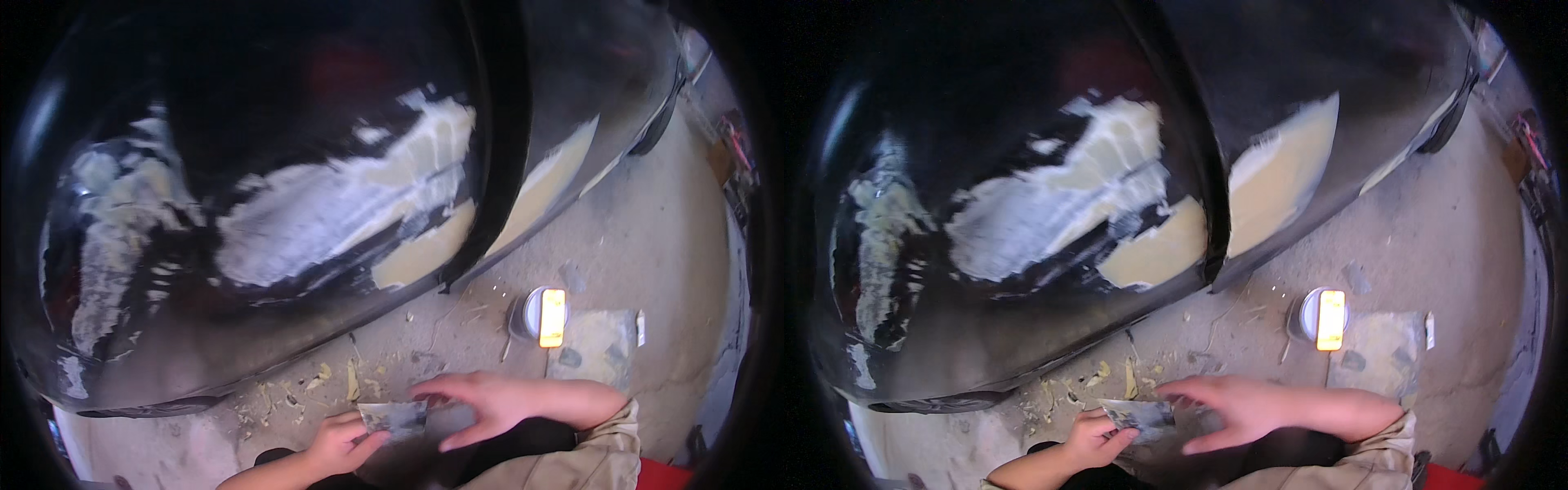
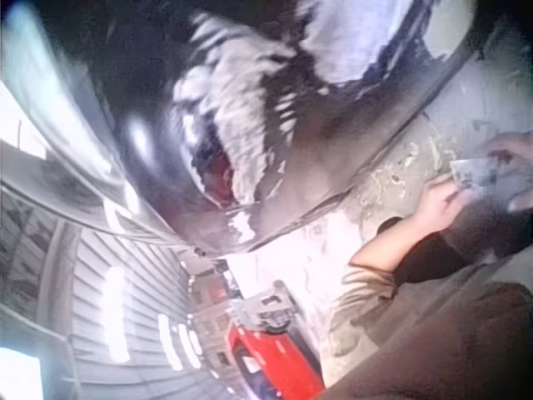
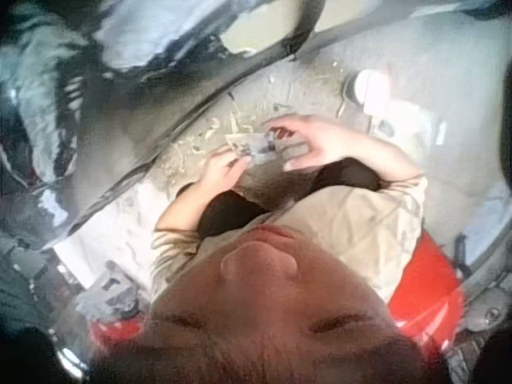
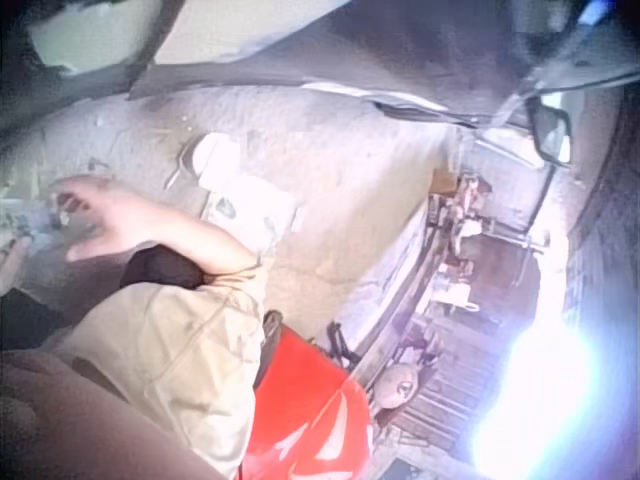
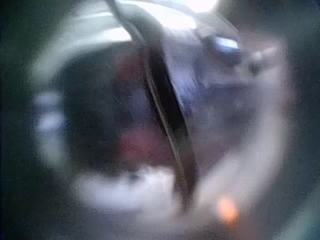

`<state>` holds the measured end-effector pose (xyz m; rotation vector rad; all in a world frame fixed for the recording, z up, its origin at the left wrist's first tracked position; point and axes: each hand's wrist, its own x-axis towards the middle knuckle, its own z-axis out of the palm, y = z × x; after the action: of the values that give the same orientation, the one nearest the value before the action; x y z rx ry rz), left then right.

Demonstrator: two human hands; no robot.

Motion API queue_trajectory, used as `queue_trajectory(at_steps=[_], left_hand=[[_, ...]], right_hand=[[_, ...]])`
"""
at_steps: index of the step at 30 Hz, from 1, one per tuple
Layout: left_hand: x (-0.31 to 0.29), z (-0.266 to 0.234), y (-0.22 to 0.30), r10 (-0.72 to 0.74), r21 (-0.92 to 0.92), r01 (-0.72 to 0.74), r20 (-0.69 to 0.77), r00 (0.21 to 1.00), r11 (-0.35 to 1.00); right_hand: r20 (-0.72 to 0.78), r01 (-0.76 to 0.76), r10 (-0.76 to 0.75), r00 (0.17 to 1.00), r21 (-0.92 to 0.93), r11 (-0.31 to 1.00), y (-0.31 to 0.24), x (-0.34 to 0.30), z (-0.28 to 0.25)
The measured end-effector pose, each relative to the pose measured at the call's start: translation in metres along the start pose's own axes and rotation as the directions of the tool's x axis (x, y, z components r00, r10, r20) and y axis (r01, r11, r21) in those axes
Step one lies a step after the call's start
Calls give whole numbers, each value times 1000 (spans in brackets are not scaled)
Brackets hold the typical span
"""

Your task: The person sands a filled area on the side of a black car using a sanding block, then switches to a power sander to continue smoothing the surface. The work is performed in a garage with other vehicles and tools visible.

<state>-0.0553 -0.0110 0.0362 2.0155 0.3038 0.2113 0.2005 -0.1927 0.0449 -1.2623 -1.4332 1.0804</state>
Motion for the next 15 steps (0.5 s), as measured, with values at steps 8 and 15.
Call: queue_trajectory(at_steps=[8,15], left_hand=[[8,-16,12,31,-195,-51,-103,994,979],[11,-40,1,240,-218,-295,-248,939,930]], right_hand=[[-355,-39,123,927,235,971,-57,57,43],[-889,335,-231,395,-95,937,-82,93,0]])
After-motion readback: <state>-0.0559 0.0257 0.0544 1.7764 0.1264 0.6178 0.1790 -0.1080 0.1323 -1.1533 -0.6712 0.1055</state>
